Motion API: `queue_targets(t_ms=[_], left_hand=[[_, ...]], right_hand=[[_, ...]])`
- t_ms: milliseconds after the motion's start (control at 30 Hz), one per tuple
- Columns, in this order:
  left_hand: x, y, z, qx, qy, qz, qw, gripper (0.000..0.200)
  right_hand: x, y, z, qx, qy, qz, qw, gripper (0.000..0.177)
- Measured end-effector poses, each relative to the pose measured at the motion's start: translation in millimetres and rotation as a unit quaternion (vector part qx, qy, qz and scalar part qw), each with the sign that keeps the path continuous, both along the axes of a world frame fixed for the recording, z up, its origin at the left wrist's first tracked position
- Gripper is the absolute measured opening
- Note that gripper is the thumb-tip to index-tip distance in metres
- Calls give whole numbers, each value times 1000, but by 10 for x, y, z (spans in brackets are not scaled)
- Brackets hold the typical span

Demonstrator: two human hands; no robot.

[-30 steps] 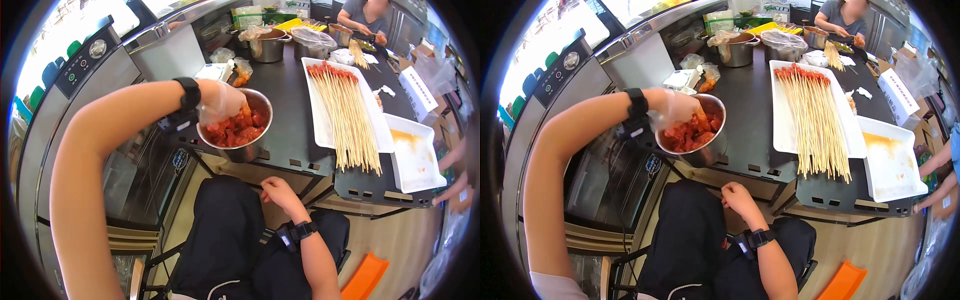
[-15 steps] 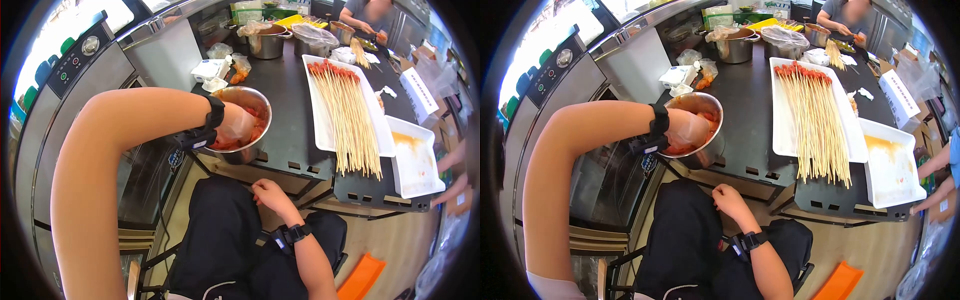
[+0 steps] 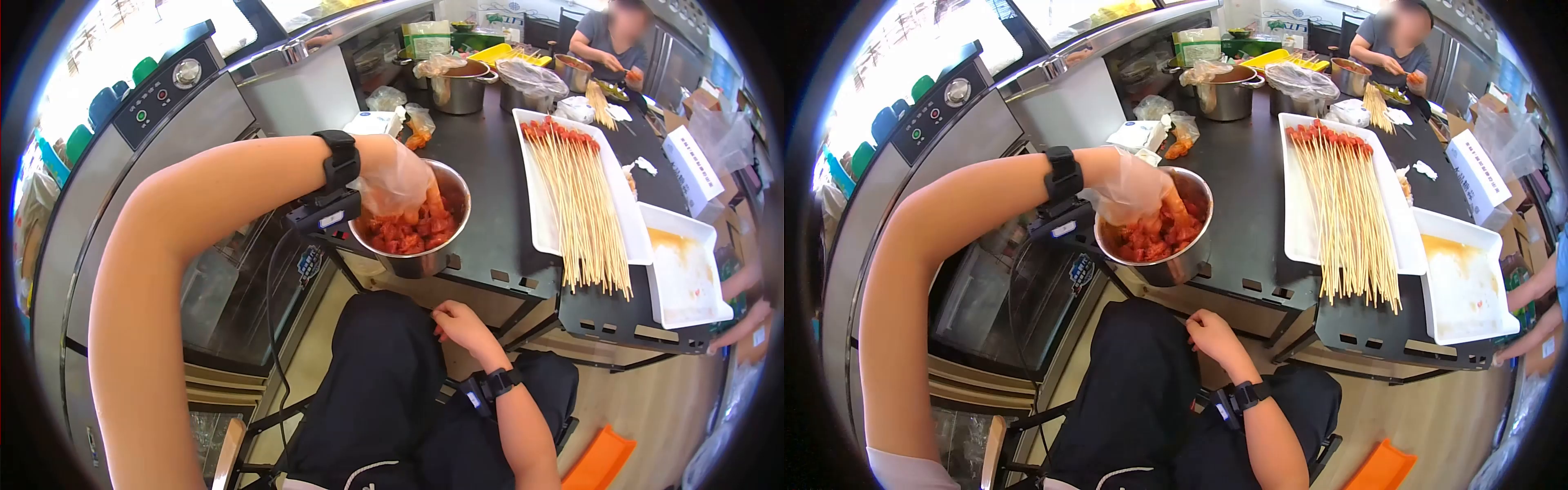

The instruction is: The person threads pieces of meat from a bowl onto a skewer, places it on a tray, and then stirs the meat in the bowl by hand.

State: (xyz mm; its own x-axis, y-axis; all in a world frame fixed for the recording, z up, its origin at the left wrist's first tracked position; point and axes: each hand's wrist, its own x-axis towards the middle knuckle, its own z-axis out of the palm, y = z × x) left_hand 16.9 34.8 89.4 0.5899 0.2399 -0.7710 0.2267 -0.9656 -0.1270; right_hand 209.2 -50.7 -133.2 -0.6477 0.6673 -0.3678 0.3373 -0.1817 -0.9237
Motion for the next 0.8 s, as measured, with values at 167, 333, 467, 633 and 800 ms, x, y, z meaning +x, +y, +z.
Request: queue_targets(t_ms=[167, 333, 467, 633, 800], left_hand=[[-107, -35, -423, -54, -35, -18, 998, 14], [69, -192, -930, 162, -88, 487, 854, 24], [-309, 198, -1543, 87, -244, 566, 782, 30], [16, -111, -596, 182, -112, 365, 906, 24], [-132, -147, -141, 184, -48, 83, 978, 14]], right_hand=[[3, -35, 60, 0, 2, 1, 1000, 23], [58, -14, 54, -7, 8, -3, 1000, 23], [49, 39, 68, -4, 5, -14, 1000, 22], [4, 47, 24, 4, -21, 1, 1000, 22], [68, 5, 66, -12, -13, 5, 1000, 24]])
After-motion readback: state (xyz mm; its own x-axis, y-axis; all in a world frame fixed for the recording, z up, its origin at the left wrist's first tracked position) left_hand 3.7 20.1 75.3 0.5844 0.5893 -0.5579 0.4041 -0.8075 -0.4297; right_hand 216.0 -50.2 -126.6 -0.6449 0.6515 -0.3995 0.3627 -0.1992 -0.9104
